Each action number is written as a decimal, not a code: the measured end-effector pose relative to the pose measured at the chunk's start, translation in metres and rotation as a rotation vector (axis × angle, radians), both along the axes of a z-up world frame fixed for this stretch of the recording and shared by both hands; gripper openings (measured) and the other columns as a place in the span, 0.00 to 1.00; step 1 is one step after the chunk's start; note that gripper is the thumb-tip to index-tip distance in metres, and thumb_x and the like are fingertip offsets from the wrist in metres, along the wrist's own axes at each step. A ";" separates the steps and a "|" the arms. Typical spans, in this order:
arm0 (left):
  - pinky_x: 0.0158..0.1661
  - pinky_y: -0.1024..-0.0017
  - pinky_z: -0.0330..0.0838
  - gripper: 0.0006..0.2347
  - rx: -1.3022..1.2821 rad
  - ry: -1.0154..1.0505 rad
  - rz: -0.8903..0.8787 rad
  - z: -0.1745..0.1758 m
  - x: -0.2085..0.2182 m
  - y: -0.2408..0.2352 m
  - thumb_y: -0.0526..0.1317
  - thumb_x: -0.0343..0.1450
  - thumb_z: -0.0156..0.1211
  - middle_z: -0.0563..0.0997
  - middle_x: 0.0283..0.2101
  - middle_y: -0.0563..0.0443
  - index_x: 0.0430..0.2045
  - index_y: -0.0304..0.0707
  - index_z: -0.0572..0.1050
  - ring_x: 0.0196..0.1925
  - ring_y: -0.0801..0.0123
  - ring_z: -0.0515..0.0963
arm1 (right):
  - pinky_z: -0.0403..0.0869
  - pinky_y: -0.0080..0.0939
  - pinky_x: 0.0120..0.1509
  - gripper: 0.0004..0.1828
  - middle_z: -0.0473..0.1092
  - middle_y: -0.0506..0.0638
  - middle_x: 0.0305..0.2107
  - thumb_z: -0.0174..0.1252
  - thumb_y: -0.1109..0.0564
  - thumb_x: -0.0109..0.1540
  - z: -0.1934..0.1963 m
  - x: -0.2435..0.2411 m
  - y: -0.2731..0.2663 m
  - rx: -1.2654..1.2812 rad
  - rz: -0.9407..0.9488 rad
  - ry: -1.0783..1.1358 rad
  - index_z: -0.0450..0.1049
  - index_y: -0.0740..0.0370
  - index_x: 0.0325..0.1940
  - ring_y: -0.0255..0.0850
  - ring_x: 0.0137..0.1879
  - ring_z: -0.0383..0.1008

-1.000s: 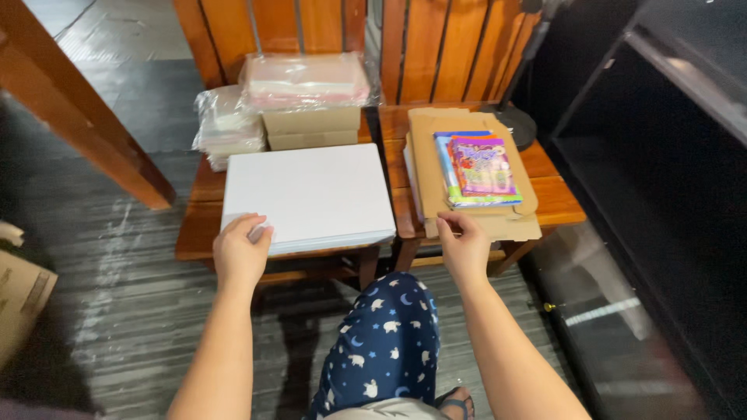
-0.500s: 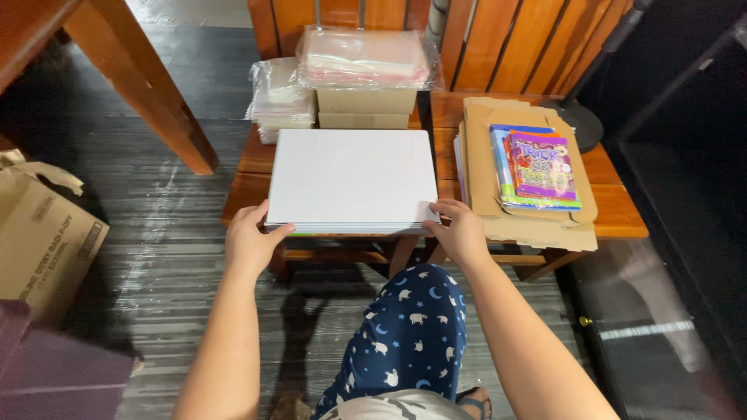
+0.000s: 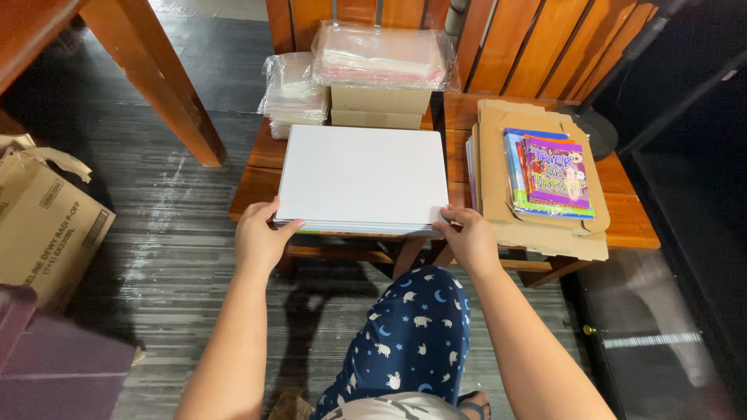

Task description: The person repeatedly picks up a single white sheet of paper from a stack on a wooden chair and places it onto a growing stack on a black shelf. The person continues this one-at-a-time transfer for the duration of the clip.

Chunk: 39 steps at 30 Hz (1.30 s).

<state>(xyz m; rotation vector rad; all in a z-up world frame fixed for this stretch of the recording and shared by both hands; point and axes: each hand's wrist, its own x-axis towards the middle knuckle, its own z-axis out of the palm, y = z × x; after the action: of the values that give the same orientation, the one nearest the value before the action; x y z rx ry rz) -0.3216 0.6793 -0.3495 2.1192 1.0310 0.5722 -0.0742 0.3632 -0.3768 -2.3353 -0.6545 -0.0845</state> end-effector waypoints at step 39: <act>0.65 0.52 0.69 0.30 -1.561 -0.801 0.061 0.031 0.146 -0.194 0.34 0.77 0.58 0.61 0.67 0.26 0.68 0.16 0.47 0.67 0.45 0.72 | 0.80 0.44 0.63 0.27 0.69 0.54 0.44 0.54 0.59 0.69 0.066 -0.034 0.012 1.058 -0.135 0.955 0.62 0.67 0.73 0.41 0.50 0.79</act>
<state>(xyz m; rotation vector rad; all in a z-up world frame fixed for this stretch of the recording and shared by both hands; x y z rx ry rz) -0.1757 0.4855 -0.3186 0.4005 0.6259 0.3397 -0.1080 0.3750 -0.3108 -1.1550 0.0725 0.4827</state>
